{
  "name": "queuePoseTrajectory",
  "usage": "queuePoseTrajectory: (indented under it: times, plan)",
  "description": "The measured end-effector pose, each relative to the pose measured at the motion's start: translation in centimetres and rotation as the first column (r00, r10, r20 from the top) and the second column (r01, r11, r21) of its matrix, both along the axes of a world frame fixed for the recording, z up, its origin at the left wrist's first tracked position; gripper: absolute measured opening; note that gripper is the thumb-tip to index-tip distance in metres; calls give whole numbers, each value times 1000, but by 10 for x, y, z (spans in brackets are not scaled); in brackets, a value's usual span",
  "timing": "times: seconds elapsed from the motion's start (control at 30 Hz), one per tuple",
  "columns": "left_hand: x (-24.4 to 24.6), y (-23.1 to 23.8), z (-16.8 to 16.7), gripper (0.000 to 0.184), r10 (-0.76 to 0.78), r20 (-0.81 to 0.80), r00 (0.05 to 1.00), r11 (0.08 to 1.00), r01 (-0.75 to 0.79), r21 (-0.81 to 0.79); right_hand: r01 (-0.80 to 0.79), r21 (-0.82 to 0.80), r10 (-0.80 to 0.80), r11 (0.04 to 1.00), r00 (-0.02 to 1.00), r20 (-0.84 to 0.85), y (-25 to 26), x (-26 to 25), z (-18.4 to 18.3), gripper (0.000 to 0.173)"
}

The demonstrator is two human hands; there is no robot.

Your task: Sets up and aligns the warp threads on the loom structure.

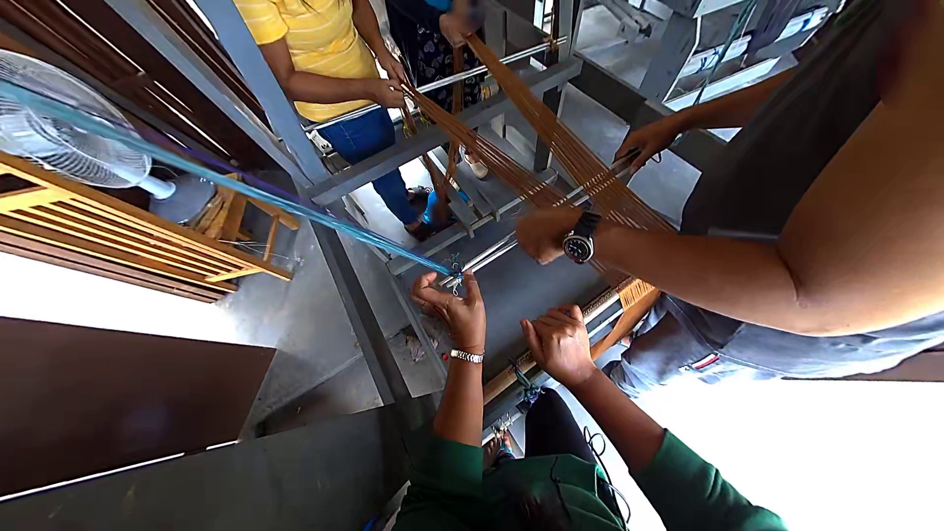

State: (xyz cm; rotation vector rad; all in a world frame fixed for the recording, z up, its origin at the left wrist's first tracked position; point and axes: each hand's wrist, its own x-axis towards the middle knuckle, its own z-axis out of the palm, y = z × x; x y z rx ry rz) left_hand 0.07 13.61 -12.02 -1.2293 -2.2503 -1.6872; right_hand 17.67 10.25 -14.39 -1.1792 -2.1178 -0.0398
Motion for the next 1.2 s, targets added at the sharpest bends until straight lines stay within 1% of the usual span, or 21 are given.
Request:
queuePoseTrajectory:
  times: [0.07,0.1,0.13,0.2,0.23,0.3,0.5,0.57,0.63,0.73,0.77,0.8,0.83,0.87,0.9,0.97,1.0,1.03,1.1,1.13,1.2]
  plan:
    - [-5,1,5,76,-26,18,1000,982,28,-186,-11,-53,12,999,1000,11,-2,0,7,57]
    - [-6,3,8,78,-73,20,997,960,76,-271,-12,-55,12,998,1000,12,-2,0,6,57]
    - [-7,5,10,73,-115,14,993,935,113,-335,-11,-54,12,998,1000,12,-2,0,5,56]
    - [-7,10,13,56,-144,-19,989,907,124,-402,-7,-49,8,999,1000,16,-2,0,5,55]
    - [-8,13,14,48,-144,-25,989,903,121,-412,-5,-47,6,999,1000,20,-2,-1,6,55]
    - [-9,13,13,43,-146,-7,989,901,130,-414,-2,-52,4,999,1000,25,-3,-1,7,55]
    - [-29,6,0,46,-265,64,962,889,269,-371,-5,-41,6,999,999,35,-4,0,4,55]
    - [-41,9,-2,47,-307,87,948,871,316,-377,-25,-42,28,999,997,68,-2,5,-1,59]
    - [-54,16,-6,49,-324,94,941,866,335,-370,-78,-165,107,983,979,175,-2,13,5,70]
    - [-67,24,-9,50,-303,162,939,879,341,-333,-160,-478,330,864,896,297,2,26,31,93]
    - [-70,26,-9,52,-286,180,941,893,330,-306,-159,-569,391,807,866,311,4,27,42,95]
    - [-73,26,-7,58,-271,198,942,905,319,-281,-130,-654,436,746,837,331,3,24,62,93]
    - [-74,24,-4,67,-261,226,939,913,316,-258,-88,-728,474,680,810,345,0,15,93,86]
    - [-73,21,-2,76,-246,259,934,921,308,-236,-26,-792,512,610,776,369,-5,2,134,77]
    - [-71,16,1,82,-227,289,930,929,296,-221,38,-816,536,576,736,413,-11,-9,166,69]
    - [-60,1,10,85,-194,329,924,942,269,-202,57,-803,539,593,712,449,-23,-16,197,60]
    - [-52,-8,15,83,-198,338,920,944,272,-187,100,-802,541,589,688,483,-24,-17,198,61]
    - [-42,-17,18,81,-225,338,914,941,293,-167,207,-811,547,547,645,533,-21,-21,196,65]
    - [-22,-35,17,78,-330,298,896,910,386,-152,72,-807,526,587,723,448,-2,2,127,70]
    - [-14,-44,14,76,-380,264,886,888,429,-162,20,-783,527,622,728,437,6,12,95,72]
    - [-3,-64,11,71,-452,175,875,847,482,-223,18,-770,543,637,699,465,13,15,70,72]
